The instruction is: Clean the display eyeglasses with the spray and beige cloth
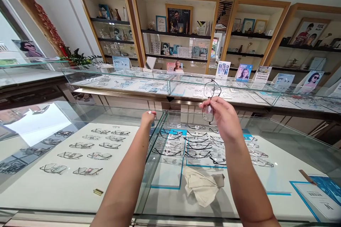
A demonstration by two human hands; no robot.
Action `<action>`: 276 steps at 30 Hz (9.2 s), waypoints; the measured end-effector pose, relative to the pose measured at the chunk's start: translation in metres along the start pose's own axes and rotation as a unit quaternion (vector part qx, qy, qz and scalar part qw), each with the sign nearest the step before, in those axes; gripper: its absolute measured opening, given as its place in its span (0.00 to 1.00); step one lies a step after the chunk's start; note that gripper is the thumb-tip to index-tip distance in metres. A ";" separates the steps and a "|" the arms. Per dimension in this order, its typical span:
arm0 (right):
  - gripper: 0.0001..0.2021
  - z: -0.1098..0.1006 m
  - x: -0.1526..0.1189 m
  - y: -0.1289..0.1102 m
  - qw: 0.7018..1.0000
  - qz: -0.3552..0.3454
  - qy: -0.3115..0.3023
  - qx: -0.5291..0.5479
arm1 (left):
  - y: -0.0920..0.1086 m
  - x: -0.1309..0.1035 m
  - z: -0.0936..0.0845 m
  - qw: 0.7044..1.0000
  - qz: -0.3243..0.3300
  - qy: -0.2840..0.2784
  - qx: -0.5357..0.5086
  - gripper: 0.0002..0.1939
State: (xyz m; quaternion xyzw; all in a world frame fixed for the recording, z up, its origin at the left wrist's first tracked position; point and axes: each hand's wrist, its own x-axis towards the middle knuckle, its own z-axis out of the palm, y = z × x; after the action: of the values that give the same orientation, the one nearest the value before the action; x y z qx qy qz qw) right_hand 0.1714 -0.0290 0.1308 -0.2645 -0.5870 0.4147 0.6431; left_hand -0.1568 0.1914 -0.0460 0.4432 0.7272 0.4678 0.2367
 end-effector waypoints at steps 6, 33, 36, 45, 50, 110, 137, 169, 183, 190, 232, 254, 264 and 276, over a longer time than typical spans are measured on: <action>0.09 0.000 0.000 -0.001 1.000 -0.003 0.002 0.002 | 0.025 -0.018 -0.012 1.000 -0.016 0.020 -0.016 0.14; 0.09 -0.006 -0.004 -0.012 1.000 -0.021 0.021 -0.003 | 0.106 -0.336 0.060 0.503 0.465 -0.515 0.515 0.28; 0.09 -0.008 -0.005 -0.014 0.999 -0.024 0.027 0.001 | 0.101 -0.333 0.069 0.505 0.441 -0.505 0.543 0.32; 0.09 -0.011 -0.006 -0.019 0.999 -0.031 0.033 -0.005 | 0.106 -0.326 0.063 0.538 0.429 -0.480 0.543 0.23; 0.09 -0.013 -0.007 -0.022 0.999 -0.037 0.036 0.000 | 0.133 -0.309 0.018 0.569 0.464 -0.466 0.494 0.13; 0.08 -0.001 -0.010 -0.010 0.999 0.020 -0.020 -0.028 | 0.177 -0.236 -0.078 0.843 0.400 -0.359 -0.035 0.14; 0.09 0.002 -0.005 -0.005 0.996 0.044 -0.036 -0.062 | 0.181 -0.218 -0.064 0.858 0.135 -0.310 -0.386 0.24; 0.11 0.013 0.001 0.013 0.989 0.054 -0.118 -0.073 | 0.180 -0.236 -0.044 0.819 0.145 -0.327 -0.448 0.25; 0.12 0.013 0.002 0.014 0.985 0.072 -0.134 -0.086 | 0.184 -0.238 -0.045 0.768 0.146 -0.405 -0.473 0.20; 0.13 0.012 0.001 0.012 0.976 0.090 -0.176 -0.087 | 0.180 -0.234 -0.045 0.788 0.170 -0.397 -0.439 0.24; 0.11 -0.009 0.007 0.016 0.983 0.122 -0.122 -0.056 | 0.174 -0.210 -0.063 0.763 0.233 -0.487 -0.356 0.21; 0.18 -0.007 0.006 0.014 0.976 0.103 -0.165 -0.097 | 0.167 -0.216 -0.030 0.805 0.227 -0.362 -0.412 0.21; 0.11 -0.014 0.011 0.010 0.988 0.093 -0.107 -0.067 | 0.176 -0.212 -0.047 0.819 0.178 -0.398 -0.373 0.27; 0.09 -0.008 0.016 0.020 0.998 0.057 0.038 -0.014 | 0.172 -0.226 -0.040 0.807 0.160 -0.471 -0.319 0.27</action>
State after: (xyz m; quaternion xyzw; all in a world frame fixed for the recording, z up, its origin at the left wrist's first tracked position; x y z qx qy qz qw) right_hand 0.1742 -0.0042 0.1218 -0.3223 -0.5520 0.4320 0.6362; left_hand -0.0022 0.0062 0.1088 0.6188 0.2553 0.4386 0.5996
